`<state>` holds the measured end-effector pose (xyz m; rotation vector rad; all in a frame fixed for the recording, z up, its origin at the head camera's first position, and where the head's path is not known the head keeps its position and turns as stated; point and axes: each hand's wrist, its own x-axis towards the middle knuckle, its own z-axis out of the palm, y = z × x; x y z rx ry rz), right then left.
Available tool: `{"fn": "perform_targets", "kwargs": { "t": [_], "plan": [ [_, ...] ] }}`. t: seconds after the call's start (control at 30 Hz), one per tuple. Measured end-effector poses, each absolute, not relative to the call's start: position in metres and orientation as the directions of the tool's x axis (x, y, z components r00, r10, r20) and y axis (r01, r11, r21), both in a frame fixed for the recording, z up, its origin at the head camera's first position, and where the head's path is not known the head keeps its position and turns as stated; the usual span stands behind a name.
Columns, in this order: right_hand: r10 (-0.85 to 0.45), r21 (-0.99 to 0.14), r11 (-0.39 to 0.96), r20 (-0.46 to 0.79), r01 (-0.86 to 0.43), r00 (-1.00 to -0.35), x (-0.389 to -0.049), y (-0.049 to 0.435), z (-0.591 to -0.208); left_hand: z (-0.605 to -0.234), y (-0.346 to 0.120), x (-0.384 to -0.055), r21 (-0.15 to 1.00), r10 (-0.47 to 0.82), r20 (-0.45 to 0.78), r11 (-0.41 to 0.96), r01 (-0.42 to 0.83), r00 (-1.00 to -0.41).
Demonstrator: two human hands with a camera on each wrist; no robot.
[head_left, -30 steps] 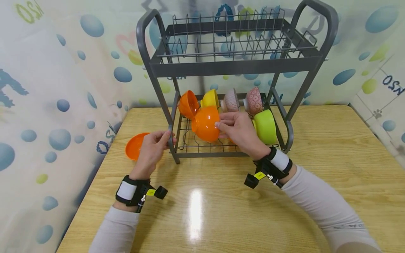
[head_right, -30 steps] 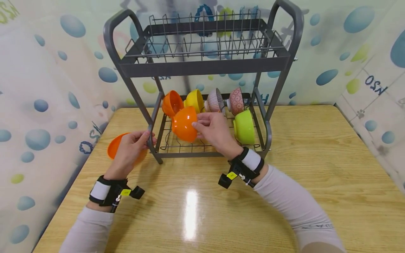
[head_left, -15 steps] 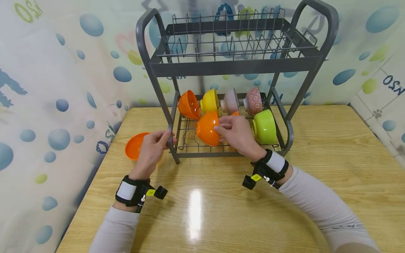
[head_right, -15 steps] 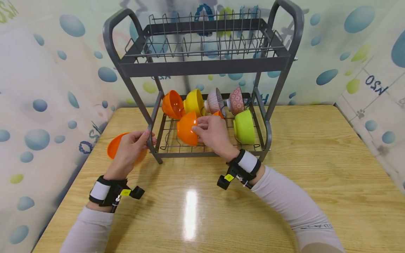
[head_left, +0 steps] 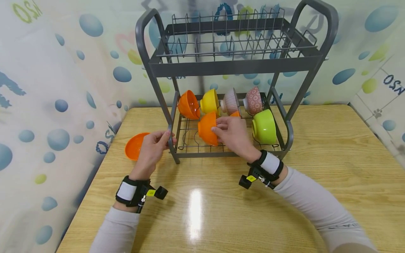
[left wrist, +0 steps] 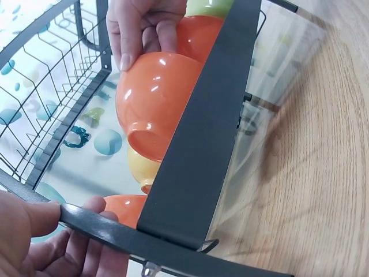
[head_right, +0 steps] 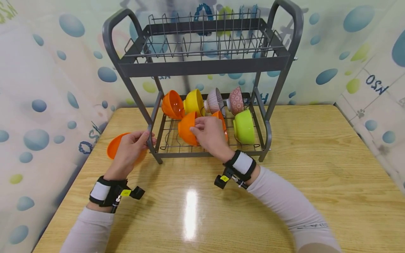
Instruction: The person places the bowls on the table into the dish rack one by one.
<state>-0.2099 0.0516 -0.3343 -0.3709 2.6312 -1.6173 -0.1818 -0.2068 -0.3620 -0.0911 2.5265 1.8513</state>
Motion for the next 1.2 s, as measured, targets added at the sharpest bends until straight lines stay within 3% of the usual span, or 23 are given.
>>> {"fn": "perform_targets", "kwargs": {
  "t": [0.43, 1.2],
  "plan": [
    [-0.209, -0.811, 0.497, 0.232, -0.307, -0.95, -0.21, 0.042, -0.343, -0.363, -0.207, -0.182, 0.949, -0.047, -0.053, 0.309, -0.065, -0.997],
    [-0.223, -0.784, 0.53, 0.239, -0.324, -0.945, -0.211, 0.041, -0.343, -0.361, -0.207, -0.181, 0.953, -0.048, -0.059, 0.295, -0.07, -0.997]
  ]
}}
